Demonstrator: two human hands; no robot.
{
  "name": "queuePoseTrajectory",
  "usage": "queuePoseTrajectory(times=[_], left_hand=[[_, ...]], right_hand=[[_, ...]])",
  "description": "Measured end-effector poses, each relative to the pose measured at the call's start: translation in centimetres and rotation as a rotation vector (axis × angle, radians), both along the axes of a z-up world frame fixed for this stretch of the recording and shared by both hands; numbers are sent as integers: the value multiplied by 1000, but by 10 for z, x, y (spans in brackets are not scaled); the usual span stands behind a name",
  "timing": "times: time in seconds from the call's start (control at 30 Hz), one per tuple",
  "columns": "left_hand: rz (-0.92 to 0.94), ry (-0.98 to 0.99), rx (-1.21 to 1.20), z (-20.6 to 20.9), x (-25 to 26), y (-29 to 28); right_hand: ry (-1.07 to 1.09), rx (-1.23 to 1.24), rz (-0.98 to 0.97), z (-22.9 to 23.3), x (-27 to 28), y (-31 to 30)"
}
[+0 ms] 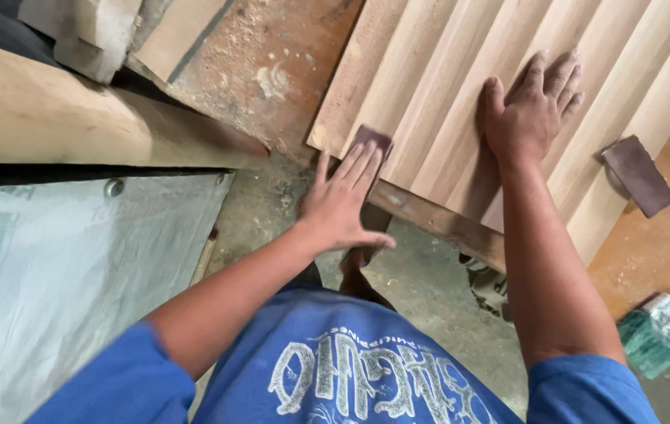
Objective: The person sands a corrugated wooden panel on a workbench using a sanding block. They smooth the ridges and edges of the wood, then use a brush to sweep away sawdust before continuing to sand the surface.
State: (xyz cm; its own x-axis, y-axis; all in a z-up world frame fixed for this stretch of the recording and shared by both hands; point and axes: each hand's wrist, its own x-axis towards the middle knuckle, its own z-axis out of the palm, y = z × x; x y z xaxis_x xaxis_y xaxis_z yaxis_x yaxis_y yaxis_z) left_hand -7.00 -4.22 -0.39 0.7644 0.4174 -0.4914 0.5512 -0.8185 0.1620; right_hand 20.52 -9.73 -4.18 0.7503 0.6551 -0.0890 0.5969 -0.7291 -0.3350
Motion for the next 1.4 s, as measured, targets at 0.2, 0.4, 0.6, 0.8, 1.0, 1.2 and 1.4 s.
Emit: queuePoseTrajectory(times=[0.2,0.4,0.6,0.8,1.0,1.2,1.4], left_hand=[[23,-6,8,2,88,55],[9,-93,60,-16,-5,-10],[86,6,-109,13,80,47],[-5,-25,46,-8,-1,-4],[31,18,-35,3,56,36],[23,-9,19,-2,-2,-9],[47,-5,59,-5,62,28]], right_hand=[[-32,9,6,-7,1,-2],[-2,-1,4,2,-1,-1],[4,-54,-17,4,-1,1],[13,-23,6,1,2,1],[-16,8,14,-6,2,-3],[-17,27,21,-6,5,0],[-13,0,9,-5,2,-3]])
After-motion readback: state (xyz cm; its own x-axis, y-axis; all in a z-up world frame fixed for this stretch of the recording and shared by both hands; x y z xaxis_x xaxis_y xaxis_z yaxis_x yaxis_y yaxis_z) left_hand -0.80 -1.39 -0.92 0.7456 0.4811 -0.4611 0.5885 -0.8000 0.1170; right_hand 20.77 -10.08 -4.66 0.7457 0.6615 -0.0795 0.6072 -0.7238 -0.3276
